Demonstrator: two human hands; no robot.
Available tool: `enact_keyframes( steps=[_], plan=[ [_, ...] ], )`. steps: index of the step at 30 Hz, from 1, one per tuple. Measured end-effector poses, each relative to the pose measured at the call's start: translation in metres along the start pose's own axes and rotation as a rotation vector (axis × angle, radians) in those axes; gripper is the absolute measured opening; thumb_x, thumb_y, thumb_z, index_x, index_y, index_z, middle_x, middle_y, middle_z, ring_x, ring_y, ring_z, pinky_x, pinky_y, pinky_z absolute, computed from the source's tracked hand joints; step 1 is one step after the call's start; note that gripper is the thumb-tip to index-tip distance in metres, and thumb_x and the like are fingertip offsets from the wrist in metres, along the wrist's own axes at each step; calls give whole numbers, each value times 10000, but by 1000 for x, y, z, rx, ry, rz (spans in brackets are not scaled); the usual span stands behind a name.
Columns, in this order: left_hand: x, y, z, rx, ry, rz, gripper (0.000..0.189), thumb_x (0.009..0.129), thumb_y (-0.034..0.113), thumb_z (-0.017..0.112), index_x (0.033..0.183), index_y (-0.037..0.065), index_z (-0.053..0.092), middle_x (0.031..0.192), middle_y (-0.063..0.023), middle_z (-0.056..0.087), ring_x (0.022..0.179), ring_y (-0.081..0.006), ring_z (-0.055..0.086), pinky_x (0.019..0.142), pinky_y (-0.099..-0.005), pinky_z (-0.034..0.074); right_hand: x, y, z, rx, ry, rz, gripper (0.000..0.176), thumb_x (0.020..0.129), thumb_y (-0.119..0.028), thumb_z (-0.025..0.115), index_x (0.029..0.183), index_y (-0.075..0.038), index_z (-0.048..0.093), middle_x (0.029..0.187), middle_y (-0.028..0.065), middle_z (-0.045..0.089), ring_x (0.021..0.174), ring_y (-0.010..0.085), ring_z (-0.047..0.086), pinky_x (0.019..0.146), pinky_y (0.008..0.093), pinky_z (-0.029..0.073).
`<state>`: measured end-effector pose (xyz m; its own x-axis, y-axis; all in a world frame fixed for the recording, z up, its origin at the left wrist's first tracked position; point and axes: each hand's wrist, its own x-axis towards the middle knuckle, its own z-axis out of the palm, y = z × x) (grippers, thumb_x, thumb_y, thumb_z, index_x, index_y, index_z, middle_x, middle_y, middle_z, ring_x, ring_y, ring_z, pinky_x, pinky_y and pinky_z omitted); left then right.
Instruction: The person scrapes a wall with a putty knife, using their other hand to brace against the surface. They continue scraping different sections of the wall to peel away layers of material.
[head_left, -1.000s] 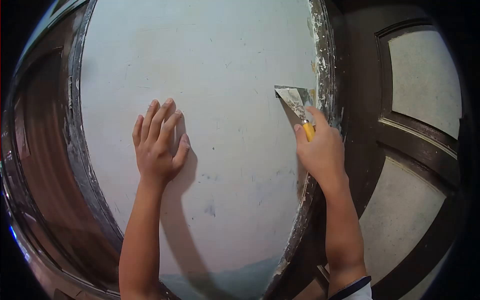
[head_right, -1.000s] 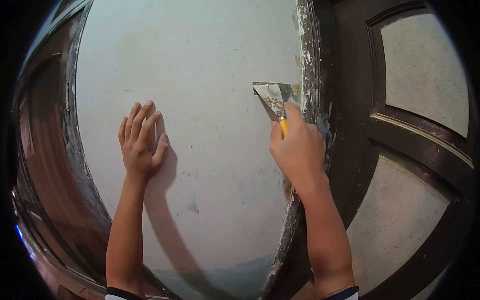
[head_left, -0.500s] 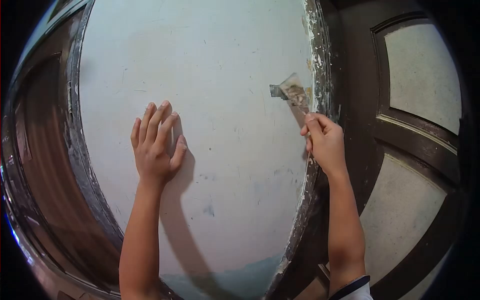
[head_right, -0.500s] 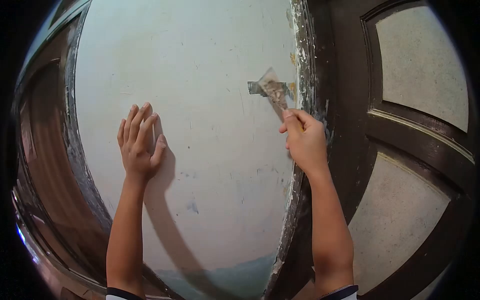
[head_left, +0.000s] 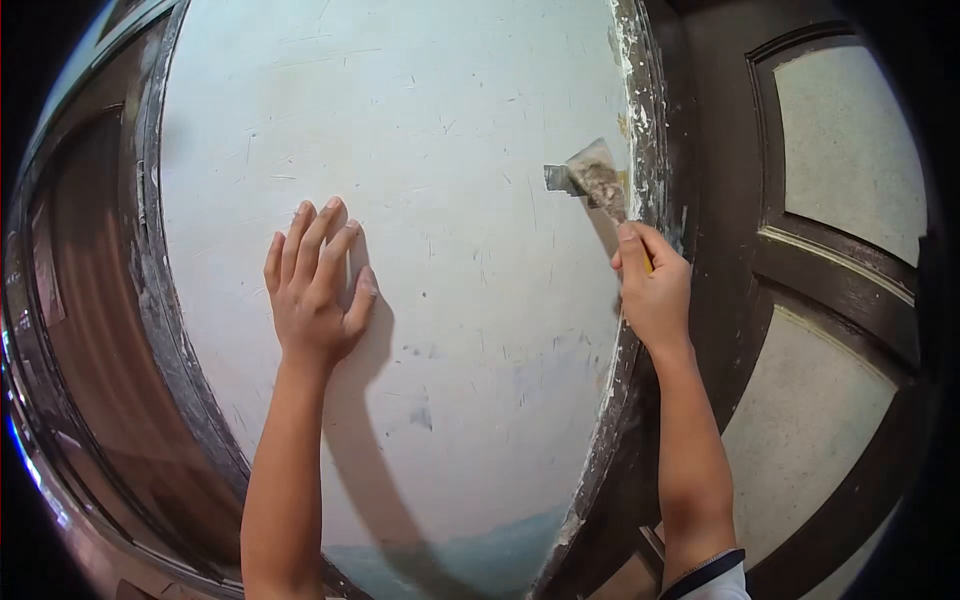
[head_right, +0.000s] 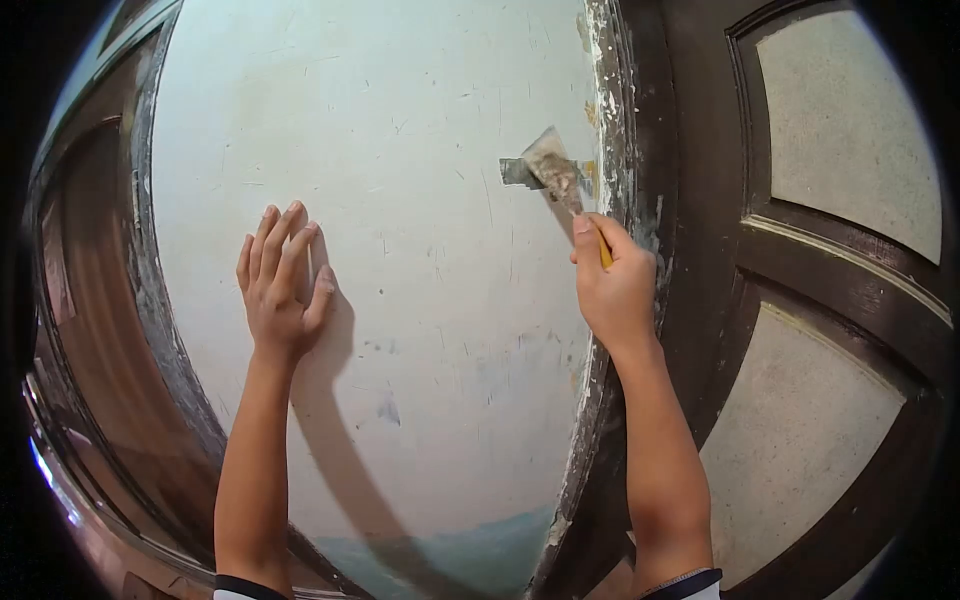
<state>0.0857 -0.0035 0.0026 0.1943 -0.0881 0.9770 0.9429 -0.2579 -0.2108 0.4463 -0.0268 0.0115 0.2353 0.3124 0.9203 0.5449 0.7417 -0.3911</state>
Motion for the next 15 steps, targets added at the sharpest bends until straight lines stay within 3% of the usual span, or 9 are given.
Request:
enact_keyframes(
  steps=[2, 7, 11, 15],
  plan=[
    [0, -1, 0, 15, 7, 10, 476, 874, 238, 636, 1342, 164, 684, 1573, -45, 567, 1537, -299, 418, 1270, -497, 236, 1, -4, -1, -39, -49, 41, 365, 1085, -305, 623, 1105, 45, 727, 682, 49, 620, 636, 104, 549, 610, 312, 466],
    [0, -1, 0, 8, 7, 4, 470, 876, 234, 642, 1339, 164, 685, 1572, -46, 567, 1538, -300, 416, 1272, -502, 232, 2, 2, -1, -128, -2, -116, 379, 1103, -308, 591, 1093, 53, 706, 686, 114, 605, 609, 176, 535, 606, 354, 471],
    [1, 0, 0, -5, 11, 5, 470, 878, 227, 648, 1343, 168, 683, 1575, -45, 564, 1541, -300, 412, 1273, -501, 229, 2, 7, -2, -113, 0, -77, 391, 1107, -327, 585, 1117, 48, 696, 685, 120, 610, 620, 185, 542, 617, 353, 472],
    [1, -1, 0, 7, 3, 7, 475, 879, 229, 650, 1350, 172, 680, 1577, -44, 563, 1541, -299, 411, 1272, -503, 229, 1, 5, -4, 6, 0, 23, 288, 1054, -243, 685, 1165, 23, 671, 797, 84, 651, 652, 167, 553, 650, 339, 495]
  ],
)
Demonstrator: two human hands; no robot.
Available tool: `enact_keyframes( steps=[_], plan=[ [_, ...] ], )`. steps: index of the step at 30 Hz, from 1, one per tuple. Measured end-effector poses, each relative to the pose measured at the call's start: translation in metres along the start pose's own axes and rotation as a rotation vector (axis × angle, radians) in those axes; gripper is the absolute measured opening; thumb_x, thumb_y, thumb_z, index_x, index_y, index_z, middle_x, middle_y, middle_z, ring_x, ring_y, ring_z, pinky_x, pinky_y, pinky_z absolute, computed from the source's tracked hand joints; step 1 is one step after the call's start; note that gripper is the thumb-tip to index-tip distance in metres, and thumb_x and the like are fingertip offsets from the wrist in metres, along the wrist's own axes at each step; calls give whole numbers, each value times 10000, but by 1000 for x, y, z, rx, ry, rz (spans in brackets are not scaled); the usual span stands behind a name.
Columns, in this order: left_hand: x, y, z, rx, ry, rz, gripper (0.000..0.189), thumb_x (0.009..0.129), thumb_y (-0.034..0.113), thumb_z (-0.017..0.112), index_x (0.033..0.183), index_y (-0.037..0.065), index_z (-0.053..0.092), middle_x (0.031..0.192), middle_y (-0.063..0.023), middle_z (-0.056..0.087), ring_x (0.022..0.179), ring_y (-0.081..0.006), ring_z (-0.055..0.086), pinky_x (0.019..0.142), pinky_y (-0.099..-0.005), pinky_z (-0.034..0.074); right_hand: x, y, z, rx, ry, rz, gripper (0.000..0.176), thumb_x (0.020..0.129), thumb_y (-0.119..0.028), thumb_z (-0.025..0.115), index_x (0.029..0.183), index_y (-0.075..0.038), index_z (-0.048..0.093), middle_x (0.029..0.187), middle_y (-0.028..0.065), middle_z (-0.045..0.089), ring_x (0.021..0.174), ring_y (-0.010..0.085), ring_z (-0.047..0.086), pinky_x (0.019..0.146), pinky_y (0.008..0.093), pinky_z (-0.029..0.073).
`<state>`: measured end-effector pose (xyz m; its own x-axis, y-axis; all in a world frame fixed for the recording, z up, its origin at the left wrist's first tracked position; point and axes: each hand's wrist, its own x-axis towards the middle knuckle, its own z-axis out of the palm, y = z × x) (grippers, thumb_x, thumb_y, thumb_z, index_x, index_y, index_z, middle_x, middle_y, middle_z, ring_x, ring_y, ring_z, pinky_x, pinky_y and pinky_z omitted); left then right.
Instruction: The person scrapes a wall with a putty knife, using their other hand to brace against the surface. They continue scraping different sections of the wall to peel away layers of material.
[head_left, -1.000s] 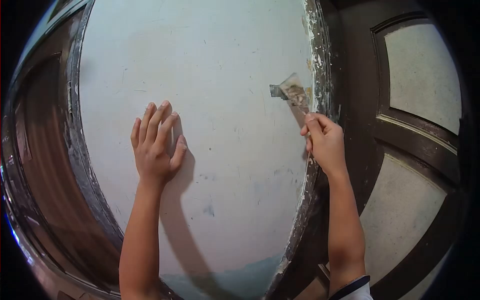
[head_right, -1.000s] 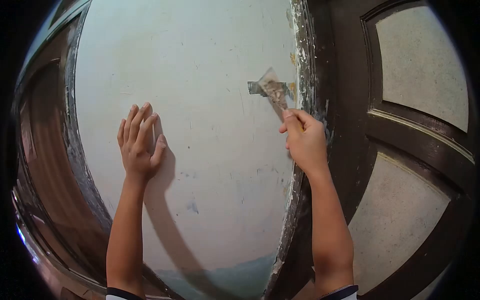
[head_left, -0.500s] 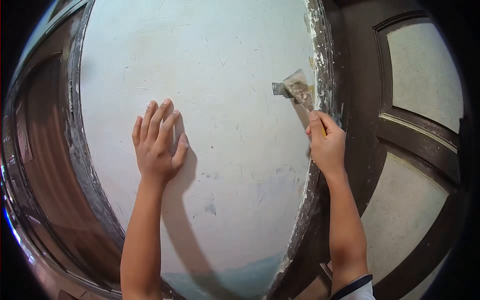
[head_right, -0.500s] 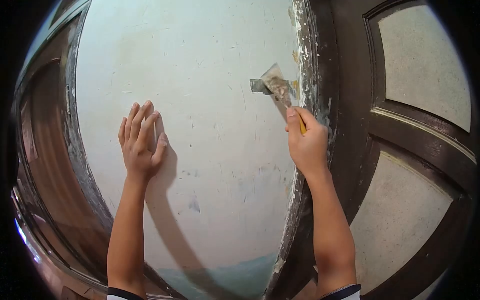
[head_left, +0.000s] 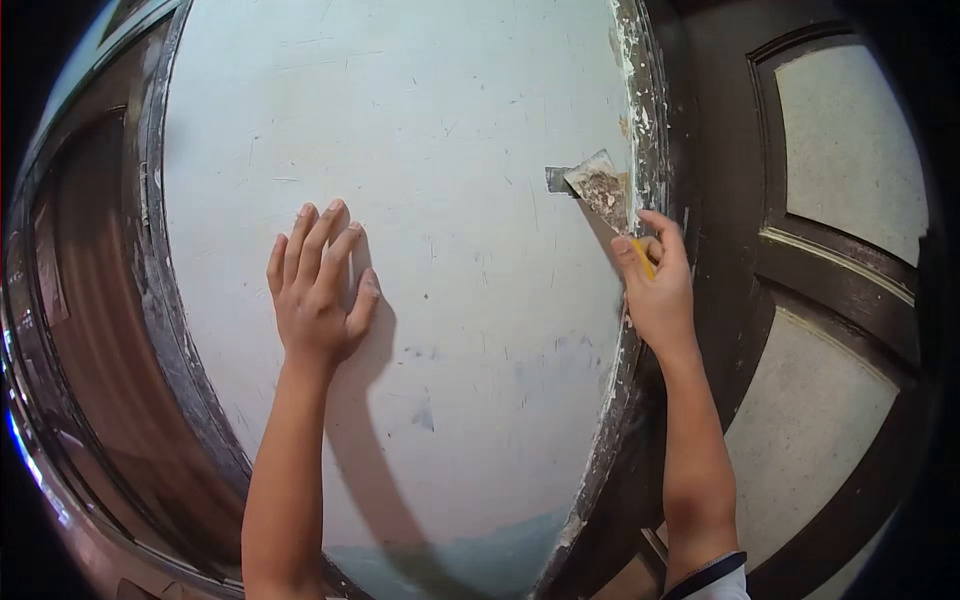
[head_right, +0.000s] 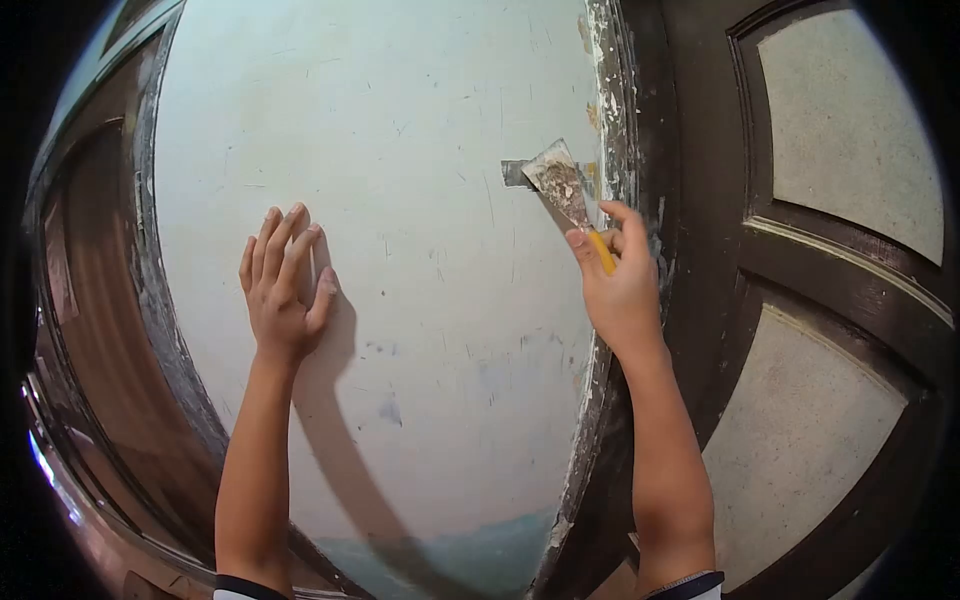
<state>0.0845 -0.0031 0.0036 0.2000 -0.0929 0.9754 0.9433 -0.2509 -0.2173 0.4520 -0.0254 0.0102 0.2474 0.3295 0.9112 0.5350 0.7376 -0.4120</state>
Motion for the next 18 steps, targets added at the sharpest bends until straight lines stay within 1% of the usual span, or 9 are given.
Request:
enact_keyframes(
  steps=[1, 2, 4, 5, 7, 11, 13, 17, 18],
  plan=[
    [0, 0, -1, 1, 0, 0, 475, 879, 229, 650, 1350, 172, 680, 1577, -44, 563, 1541, -299, 411, 1272, -503, 229, -1, -2, 0, 76, 1, -7, 270, 1025, -203, 729, 1178, 11, 665, 844, 68, 664, 664, 156, 563, 659, 330, 504],
    [0, 0, -1, 4, -1, 1, 478, 877, 229, 650, 1350, 173, 679, 1578, -44, 562, 1541, -298, 411, 1272, -501, 230, -2, -3, 0, 76, 2, -7, 270, 1025, -203, 729, 1178, 11, 665, 844, 68, 664, 664, 156, 563, 659, 330, 504],
    [0, 1, -1, 4, -1, 2, 480, 875, 228, 651, 1351, 174, 678, 1579, -44, 560, 1541, -298, 411, 1272, -499, 230, -3, -5, 0, 5, 0, -149, 272, 967, -133, 780, 1179, -10, 662, 908, 39, 663, 694, 127, 577, 668, 295, 502],
    [0, 0, 0, 2, 0, 0, 483, 872, 228, 651, 1352, 175, 677, 1580, -44, 559, 1541, -297, 411, 1273, -495, 228, -4, -9, -2, 4, 1, -149, 272, 967, -133, 780, 1179, -10, 662, 908, 39, 663, 694, 127, 577, 668, 295, 502],
    [0, 0, 0, 0, -1, -1, 485, 870, 227, 650, 1352, 176, 676, 1582, -44, 558, 1542, -295, 410, 1275, -490, 226, -7, -20, -6, 157, -98, 143, 263, 955, -122, 774, 1172, -13, 674, 893, 36, 664, 703, 112, 573, 673, 272, 490],
    [0, -1, 0, 0, -5, -2, 483, 871, 238, 647, 1350, 177, 675, 1582, -43, 556, 1542, -295, 410, 1274, -493, 227, -10, -10, -4, 175, -13, 94, 232, 971, -124, 752, 1153, 6, 689, 883, 32, 680, 713, 106, 579, 675, 274, 496],
    [0, -1, 0, 4, -8, 0, 483, 872, 241, 646, 1350, 178, 675, 1582, -43, 557, 1541, -295, 410, 1273, -494, 227, -9, 2, -5, 115, 63, 17, 239, 985, -135, 736, 1159, 25, 703, 859, 52, 696, 720, 109, 608, 674, 282, 510],
    [0, -1, 1, 8, -2, -1, 484, 869, 245, 647, 1347, 172, 676, 1578, -45, 560, 1541, -297, 410, 1273, -492, 226, -15, 1, -9, 13, 90, 41, 238, 998, -129, 714, 1169, 37, 726, 869, 94, 729, 761, 123, 655, 702, 294, 531],
    [0, -2, 1, 7, 4, 3, 486, 868, 244, 646, 1347, 170, 676, 1577, -47, 561, 1540, -297, 411, 1273, -492, 224, -17, -1, -10, -39, 89, -44, 230, 997, -119, 709, 1162, 39, 738, 897, 124, 747, 785, 147, 683, 726, 306, 542]
  ],
)
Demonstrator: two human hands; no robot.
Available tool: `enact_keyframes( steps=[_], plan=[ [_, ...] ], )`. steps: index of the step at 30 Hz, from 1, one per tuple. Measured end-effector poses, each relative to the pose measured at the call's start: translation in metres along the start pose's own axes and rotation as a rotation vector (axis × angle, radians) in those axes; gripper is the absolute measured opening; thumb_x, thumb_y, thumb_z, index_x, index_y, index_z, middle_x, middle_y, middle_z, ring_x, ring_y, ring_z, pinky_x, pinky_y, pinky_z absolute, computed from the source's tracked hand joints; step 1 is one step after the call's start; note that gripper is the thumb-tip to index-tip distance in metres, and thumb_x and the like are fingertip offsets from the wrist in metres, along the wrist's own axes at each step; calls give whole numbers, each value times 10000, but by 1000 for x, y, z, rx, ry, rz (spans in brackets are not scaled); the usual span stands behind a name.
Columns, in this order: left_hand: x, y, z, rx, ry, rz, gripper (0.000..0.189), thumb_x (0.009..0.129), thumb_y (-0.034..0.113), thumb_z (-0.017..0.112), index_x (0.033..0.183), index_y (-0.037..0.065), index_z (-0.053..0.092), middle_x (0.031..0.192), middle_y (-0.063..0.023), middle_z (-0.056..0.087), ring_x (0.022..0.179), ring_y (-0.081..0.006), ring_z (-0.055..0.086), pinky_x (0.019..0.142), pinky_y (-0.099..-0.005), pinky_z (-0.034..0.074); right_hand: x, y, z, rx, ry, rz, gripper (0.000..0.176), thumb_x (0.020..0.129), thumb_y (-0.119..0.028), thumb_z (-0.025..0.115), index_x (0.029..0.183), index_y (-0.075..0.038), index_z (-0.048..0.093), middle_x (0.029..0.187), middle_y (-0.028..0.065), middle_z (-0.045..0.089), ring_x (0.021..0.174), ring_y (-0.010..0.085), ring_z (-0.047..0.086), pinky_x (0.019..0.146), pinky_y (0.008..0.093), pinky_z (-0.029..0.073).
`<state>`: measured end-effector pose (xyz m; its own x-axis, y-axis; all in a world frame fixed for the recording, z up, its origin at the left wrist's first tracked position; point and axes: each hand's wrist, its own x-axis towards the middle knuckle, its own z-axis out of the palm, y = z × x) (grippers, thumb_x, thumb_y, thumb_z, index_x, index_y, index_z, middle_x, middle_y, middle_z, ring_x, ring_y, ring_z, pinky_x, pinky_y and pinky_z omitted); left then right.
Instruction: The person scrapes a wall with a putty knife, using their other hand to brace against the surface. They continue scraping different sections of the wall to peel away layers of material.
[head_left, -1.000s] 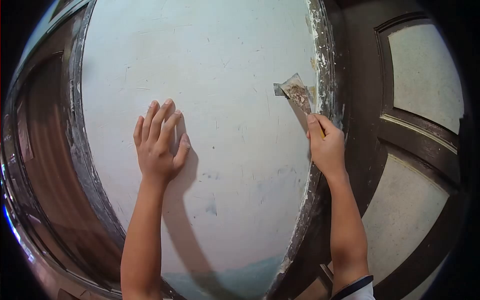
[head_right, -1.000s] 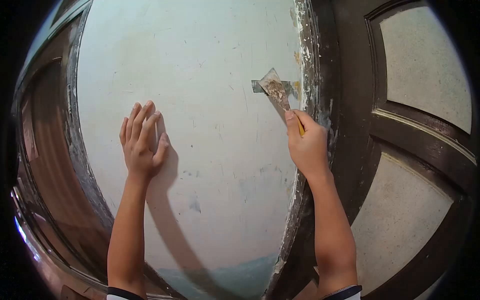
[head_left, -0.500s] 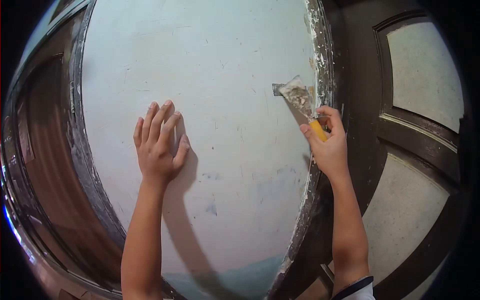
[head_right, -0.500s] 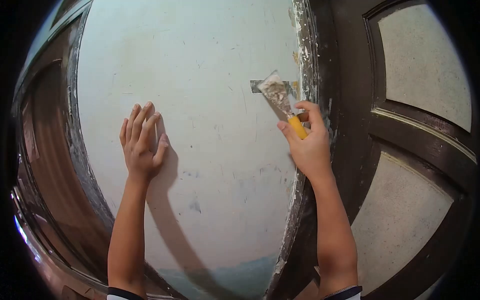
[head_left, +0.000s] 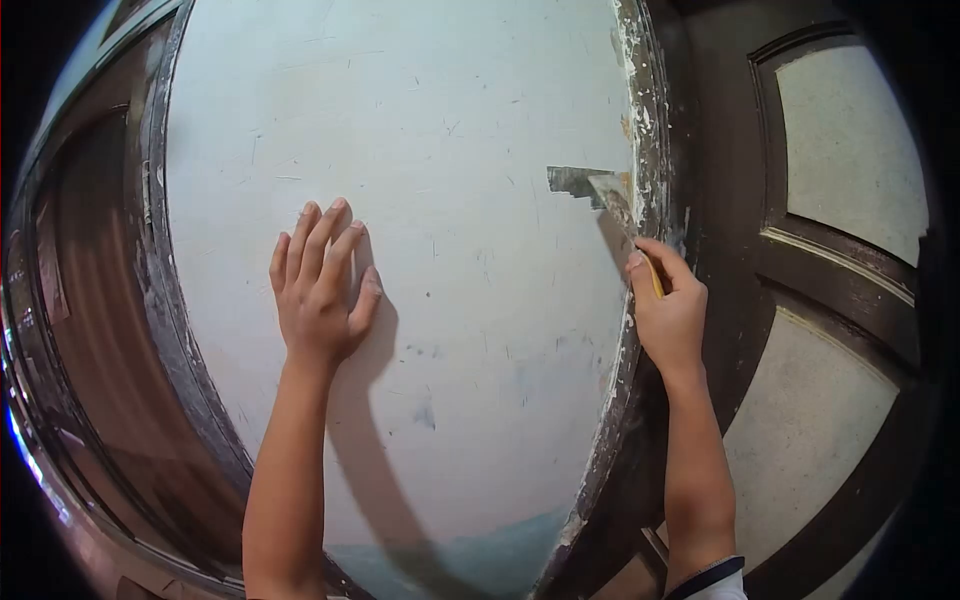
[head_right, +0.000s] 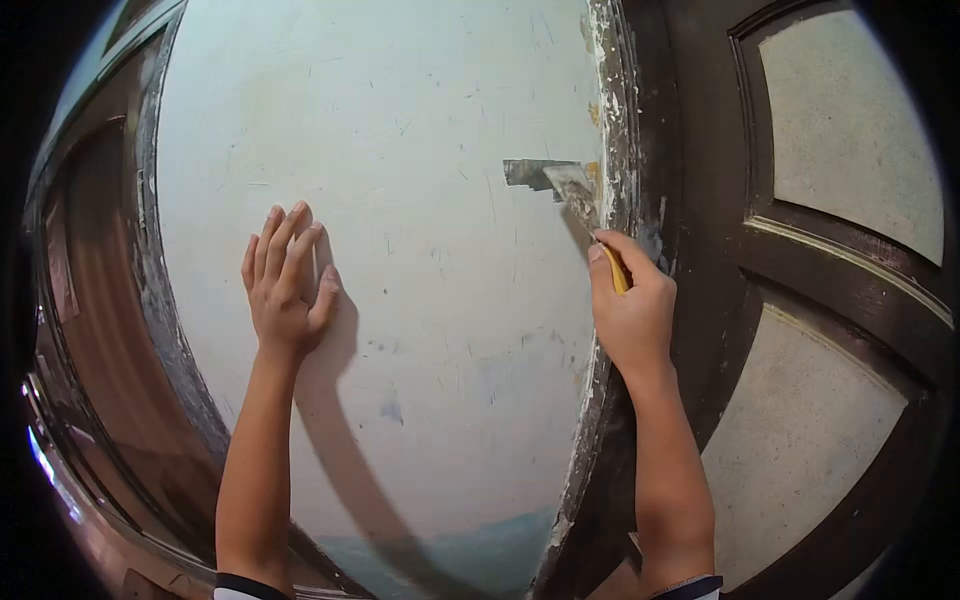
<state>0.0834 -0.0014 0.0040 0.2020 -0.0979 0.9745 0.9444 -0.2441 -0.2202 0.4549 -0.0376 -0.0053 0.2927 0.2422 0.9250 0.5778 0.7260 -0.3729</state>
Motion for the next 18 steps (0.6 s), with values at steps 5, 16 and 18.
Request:
enact_keyframes(
  steps=[5, 16, 18],
  plan=[
    [0, 1, 0, -4, 3, 1, 492, 869, 246, 644, 1354, 168, 674, 1574, -51, 563, 1535, -301, 416, 1271, -493, 225, -4, -5, 1, -62, -29, -98, 205, 987, -89, 695, 1122, 48, 766, 985, 198, 781, 858, 239, 758, 778, 342, 571],
    [0, 0, 0, -16, 6, 6, 505, 875, 249, 645, 1373, 171, 669, 1578, -43, 559, 1538, -295, 411, 1269, -488, 227, -3, -7, 7, -218, 11, -214, 172, 960, -60, 684, 1076, 34, 770, 933, 207, 743, 812, 357, 728, 756, 396, 572],
    [1, 1, -1, 2, -3, -4, 501, 879, 248, 645, 1373, 170, 669, 1577, -41, 560, 1536, -293, 415, 1269, -486, 227, -5, -7, 7, -232, 12, -210, 174, 960, -59, 684, 1081, 32, 769, 938, 207, 743, 817, 359, 728, 758, 397, 572]
  ],
)
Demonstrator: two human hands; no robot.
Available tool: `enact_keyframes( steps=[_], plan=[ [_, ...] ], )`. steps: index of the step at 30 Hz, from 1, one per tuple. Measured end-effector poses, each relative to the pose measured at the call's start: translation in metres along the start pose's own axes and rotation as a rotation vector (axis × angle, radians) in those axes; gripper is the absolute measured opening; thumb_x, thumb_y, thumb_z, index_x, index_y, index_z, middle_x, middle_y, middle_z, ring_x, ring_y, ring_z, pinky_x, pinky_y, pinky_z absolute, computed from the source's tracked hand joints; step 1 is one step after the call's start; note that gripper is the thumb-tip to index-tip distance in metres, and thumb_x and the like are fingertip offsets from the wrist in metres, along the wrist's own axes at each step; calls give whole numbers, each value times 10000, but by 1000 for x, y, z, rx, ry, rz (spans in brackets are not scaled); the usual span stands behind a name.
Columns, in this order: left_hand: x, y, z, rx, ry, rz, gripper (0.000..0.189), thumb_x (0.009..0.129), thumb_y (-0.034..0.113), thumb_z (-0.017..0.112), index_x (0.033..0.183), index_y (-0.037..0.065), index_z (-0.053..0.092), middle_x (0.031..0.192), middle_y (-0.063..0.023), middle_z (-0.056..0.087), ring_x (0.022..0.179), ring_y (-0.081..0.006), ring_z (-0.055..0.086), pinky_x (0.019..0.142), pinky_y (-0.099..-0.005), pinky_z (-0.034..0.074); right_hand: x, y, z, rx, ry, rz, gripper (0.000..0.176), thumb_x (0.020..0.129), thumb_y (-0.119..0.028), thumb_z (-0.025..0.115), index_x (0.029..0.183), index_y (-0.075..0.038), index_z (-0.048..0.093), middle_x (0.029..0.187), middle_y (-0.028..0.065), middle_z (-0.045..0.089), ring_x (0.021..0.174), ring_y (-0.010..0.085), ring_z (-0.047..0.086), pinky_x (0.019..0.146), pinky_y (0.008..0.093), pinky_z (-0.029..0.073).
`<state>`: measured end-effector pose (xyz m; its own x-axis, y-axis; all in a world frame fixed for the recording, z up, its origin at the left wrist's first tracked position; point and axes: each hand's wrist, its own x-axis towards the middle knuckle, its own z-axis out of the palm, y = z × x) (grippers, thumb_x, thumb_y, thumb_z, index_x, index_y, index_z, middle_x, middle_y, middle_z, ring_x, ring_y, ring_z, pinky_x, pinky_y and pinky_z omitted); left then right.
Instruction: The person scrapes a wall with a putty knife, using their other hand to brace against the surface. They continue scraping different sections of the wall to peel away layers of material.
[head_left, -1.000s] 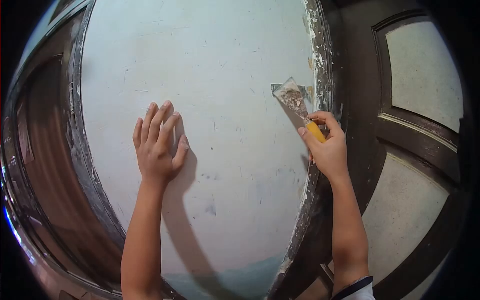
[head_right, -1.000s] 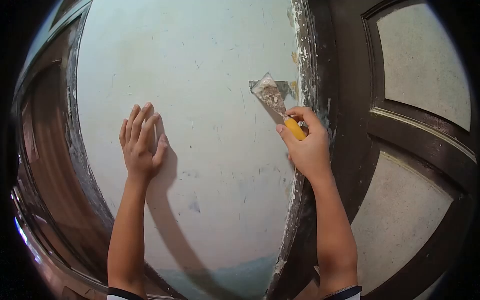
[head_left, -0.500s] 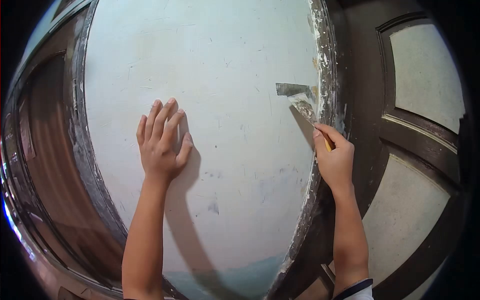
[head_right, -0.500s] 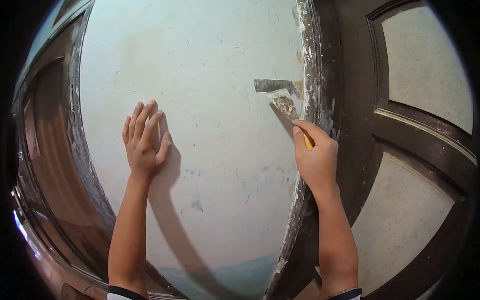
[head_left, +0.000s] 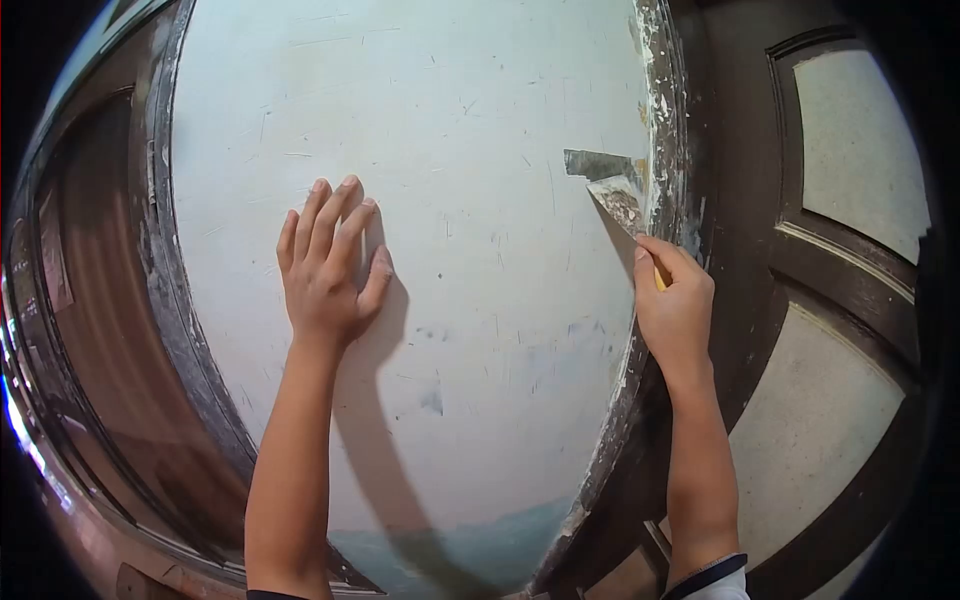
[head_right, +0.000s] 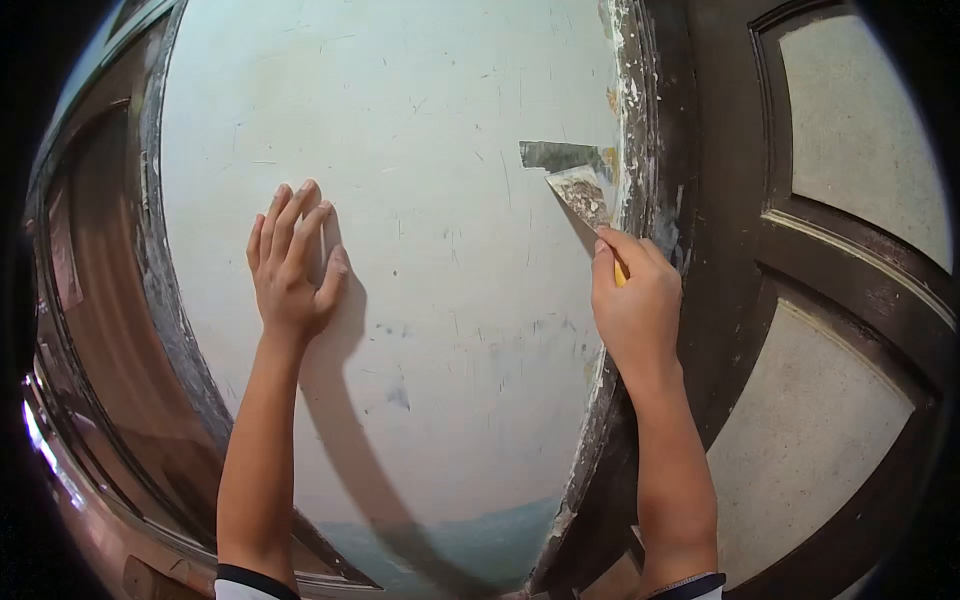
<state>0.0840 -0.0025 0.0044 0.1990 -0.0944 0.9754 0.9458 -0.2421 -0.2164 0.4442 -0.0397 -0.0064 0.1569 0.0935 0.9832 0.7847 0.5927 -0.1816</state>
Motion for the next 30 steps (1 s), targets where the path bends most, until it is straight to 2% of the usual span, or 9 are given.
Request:
enact_keyframes(
  steps=[10, 23, 30],
  plan=[
    [0, 0, 0, -1, 4, 4, 495, 879, 242, 647, 1368, 175, 672, 1572, -40, 566, 1534, -292, 421, 1267, -486, 235, -5, -3, 7, -3, -1, 4, 190, 967, -50, 667, 1114, 33, 751, 963, 218, 734, 845, 386, 716, 783, 432, 569],
    [1, -1, 1, 4, 9, 1, 479, 882, 237, 640, 1355, 177, 678, 1571, -36, 569, 1533, -289, 424, 1267, -497, 234, -8, -2, 7, 38, -63, -75, 275, 926, -8, 645, 1182, 55, 724, 993, 239, 703, 846, 378, 713, 777, 420, 568],
    [0, -1, 2, 4, 14, 5, 477, 884, 232, 639, 1356, 182, 678, 1574, -32, 570, 1539, -284, 419, 1269, -499, 234, -6, -7, 2, 23, -110, -32, 279, 939, -9, 640, 1198, 58, 720, 1009, 246, 703, 864, 389, 712, 782, 428, 569]
  ],
)
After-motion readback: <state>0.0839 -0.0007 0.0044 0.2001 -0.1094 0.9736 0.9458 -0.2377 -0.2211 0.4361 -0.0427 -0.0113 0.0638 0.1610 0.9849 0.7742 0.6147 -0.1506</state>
